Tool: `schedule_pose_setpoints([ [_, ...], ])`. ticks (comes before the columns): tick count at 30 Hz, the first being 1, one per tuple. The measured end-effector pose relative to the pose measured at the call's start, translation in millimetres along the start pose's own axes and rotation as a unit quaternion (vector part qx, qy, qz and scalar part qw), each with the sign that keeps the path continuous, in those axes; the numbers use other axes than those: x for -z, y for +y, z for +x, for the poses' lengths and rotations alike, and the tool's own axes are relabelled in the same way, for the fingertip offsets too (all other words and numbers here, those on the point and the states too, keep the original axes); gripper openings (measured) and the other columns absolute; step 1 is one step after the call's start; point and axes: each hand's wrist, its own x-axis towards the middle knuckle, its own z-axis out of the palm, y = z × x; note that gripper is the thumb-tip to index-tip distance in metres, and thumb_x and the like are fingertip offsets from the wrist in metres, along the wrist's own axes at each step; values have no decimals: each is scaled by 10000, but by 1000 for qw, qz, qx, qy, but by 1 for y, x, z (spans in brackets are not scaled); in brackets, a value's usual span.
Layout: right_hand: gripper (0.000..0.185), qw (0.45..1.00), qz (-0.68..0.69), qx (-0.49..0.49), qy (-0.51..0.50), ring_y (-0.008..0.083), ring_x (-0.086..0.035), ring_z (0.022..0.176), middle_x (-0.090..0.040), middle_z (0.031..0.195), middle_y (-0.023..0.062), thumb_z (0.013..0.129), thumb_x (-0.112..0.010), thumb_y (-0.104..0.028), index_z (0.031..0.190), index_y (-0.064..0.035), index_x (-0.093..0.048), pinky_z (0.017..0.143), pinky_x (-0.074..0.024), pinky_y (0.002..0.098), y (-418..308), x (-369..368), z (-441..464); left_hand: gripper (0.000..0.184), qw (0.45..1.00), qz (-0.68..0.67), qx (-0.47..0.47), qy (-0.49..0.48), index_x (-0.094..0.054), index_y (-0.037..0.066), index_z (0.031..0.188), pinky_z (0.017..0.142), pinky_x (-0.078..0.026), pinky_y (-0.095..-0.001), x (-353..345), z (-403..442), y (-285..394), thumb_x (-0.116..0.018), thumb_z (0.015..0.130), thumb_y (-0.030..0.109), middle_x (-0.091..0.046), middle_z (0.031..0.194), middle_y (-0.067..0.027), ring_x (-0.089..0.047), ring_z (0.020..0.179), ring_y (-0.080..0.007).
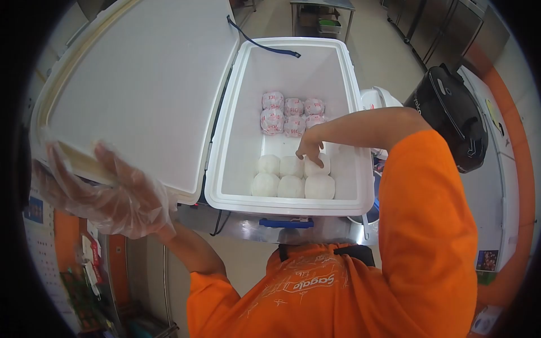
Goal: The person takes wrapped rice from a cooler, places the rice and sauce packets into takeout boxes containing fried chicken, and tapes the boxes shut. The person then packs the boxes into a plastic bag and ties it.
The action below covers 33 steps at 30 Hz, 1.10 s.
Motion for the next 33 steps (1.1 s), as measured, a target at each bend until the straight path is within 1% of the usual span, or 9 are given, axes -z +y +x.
schedule_pose_setpoints([
  [6,1069,989,-128,1,75,376,-591,1181,-583,1309,192,554,-932,-416,1448,-77,-454,929,-533,459,7,-4,8,493,999,-18,29,-2,-447,152,1435,1153,-400,-533,-5,-9,-13,-577,984,302,-460,1446,-164,-394,1409,-351],
  [8,948,993,-80,62,68,381,-627,1052,-642,1137,215,531,-942,-439,1290,-35,-541,900,-515,453,14,-3,3,494,999,-17,28,-3,-437,164,1440,1152,-397,-541,-6,-11,-14,-575,985,297,-469,1437,-161,-403,1403,-351],
  [13,790,974,-4,63,218,317,-656,1030,-670,1123,180,583,-928,-429,1176,-6,-621,851,-541,412,6,26,-55,500,1000,-18,19,-4,-412,193,1453,1148,-389,-561,-9,-14,-21,-571,987,284,-493,1416,-153,-424,1387,-353],
  [16,695,959,260,109,20,266,-640,1112,-654,1211,174,743,-859,-382,1268,-1,-610,903,-552,370,-22,29,-98,506,1000,-11,2,-12,-397,211,1460,1146,-384,-573,-7,-16,-25,-569,989,277,-507,1402,-149,-437,1378,-354],
  [19,832,972,183,101,-105,317,-582,1223,-574,1335,206,725,-863,-346,1387,14,-512,1017,-530,419,-49,6,-74,514,1000,-6,-18,-15,-382,229,1468,1144,-380,-585,-5,-18,-25,-567,990,269,-521,1389,-144,-449,1369,-355],
  [23,973,977,143,96,-128,348,-485,1333,-465,1455,226,704,-872,-385,1473,-5,-413,1102,-457,466,-70,-2,-62,526,999,-5,-44,-20,-362,252,1478,1142,-374,-601,-2,-19,-28,-563,992,260,-540,1372,-138,-466,1357,-357],
  [25,1007,988,26,112,-99,351,-569,1182,-545,1322,226,695,-873,-481,1443,8,-410,953,-520,431,-73,-2,-57,533,998,-5,-50,-23,-352,264,1483,1140,-371,-609,-1,-21,-29,-562,993,255,-549,1363,-135,-475,1351,-357],
  [31,1086,980,126,103,-114,386,-524,1260,-488,1382,266,693,-843,-603,1447,32,-386,983,-515,482,-76,-1,-52,519,996,-90,9,-23,-389,237,1450,1142,-385,-595,-4,-22,-24,-592,972,271,-495,1406,-166,-427,1389,-363],
  [33,1107,978,123,75,-153,372,-366,1426,-328,1564,222,727,-839,-552,1534,-26,-291,1119,-410,560,-80,1,-52,505,991,-122,50,-10,-432,198,1417,1146,-400,-573,-12,-17,-16,-616,956,290,-441,1452,-193,-378,1427,-366],
])
